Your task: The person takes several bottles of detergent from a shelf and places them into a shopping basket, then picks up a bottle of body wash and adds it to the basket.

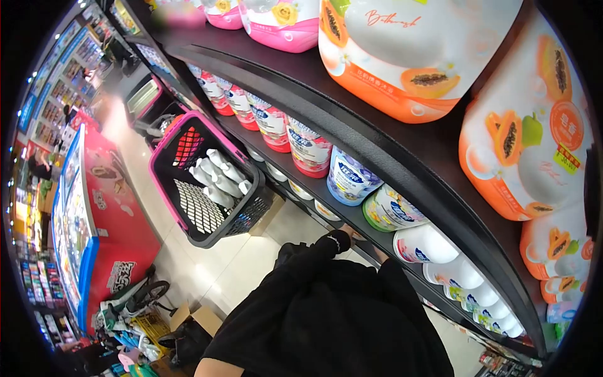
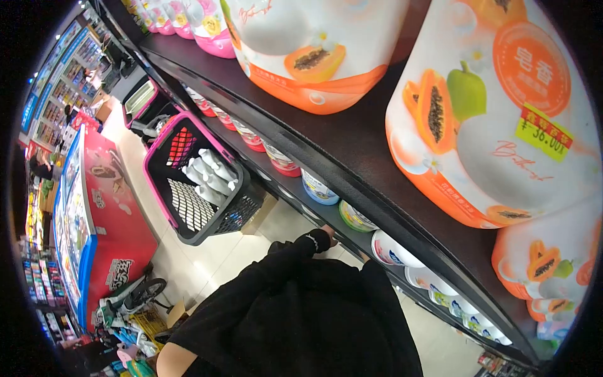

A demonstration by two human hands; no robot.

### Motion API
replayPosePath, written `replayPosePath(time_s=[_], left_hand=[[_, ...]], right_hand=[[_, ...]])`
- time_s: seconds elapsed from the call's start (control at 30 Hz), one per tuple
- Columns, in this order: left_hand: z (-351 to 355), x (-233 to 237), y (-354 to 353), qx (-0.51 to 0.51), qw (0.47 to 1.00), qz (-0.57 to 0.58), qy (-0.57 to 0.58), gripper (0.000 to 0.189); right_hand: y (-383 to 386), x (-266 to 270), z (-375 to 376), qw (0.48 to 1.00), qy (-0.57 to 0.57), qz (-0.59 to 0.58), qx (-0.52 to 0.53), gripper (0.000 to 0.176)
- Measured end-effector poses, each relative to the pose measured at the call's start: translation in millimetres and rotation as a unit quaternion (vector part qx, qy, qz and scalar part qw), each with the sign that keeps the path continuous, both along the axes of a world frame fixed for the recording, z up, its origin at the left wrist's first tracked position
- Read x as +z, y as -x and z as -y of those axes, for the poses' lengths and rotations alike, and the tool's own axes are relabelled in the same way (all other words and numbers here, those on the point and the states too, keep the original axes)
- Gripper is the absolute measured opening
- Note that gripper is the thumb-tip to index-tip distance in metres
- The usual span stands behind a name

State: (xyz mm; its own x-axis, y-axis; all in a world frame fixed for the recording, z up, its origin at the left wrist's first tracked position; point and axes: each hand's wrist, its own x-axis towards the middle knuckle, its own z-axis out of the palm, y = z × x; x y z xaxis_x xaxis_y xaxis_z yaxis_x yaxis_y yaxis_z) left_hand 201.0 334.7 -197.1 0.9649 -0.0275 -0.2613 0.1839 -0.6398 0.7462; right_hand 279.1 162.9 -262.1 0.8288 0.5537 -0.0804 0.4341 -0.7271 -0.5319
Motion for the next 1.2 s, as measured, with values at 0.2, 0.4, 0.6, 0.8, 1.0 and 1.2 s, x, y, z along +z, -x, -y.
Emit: replayPosePath(time_s=[0.2, 0.4, 0.6, 0.8, 1.0, 1.2], left_hand=[[3.9, -5.4, 0.9, 0.054, 0.998, -0.031, 0.028, 0.068], [4.2, -7.2, 3.4, 0.055, 0.996, -0.062, 0.02, 0.07], [-8.6, -17.2, 27.7, 0.066, 0.997, 0.003, 0.046, 0.069], [-23.2, -21.5, 55.6, -0.014, 0.983, -0.155, 0.098, 0.079], [-52.0, -32.8, 92.4, -0.06, 0.971, -0.174, 0.153, 0.099], [-93.7, 1.6, 128.4, -0.158, 0.973, -0.087, 0.146, 0.104]], right_hand=[[2.3, -4.0, -2.6, 0.998, -0.045, -0.037, -0.002, 0.042], [16.4, -4.7, -1.2, 0.993, -0.082, -0.078, -0.024, 0.042], [45.9, 29.7, -14.8, 0.989, -0.053, -0.092, -0.106, 0.044], [83.3, 78.9, -23.0, 0.99, -0.022, -0.117, -0.073, 0.034], [143.9, 98.7, -40.6, 0.981, -0.058, -0.156, -0.095, 0.027], [206.2, 116.3, -78.8, 0.969, -0.056, -0.2, -0.132, 0.019]])
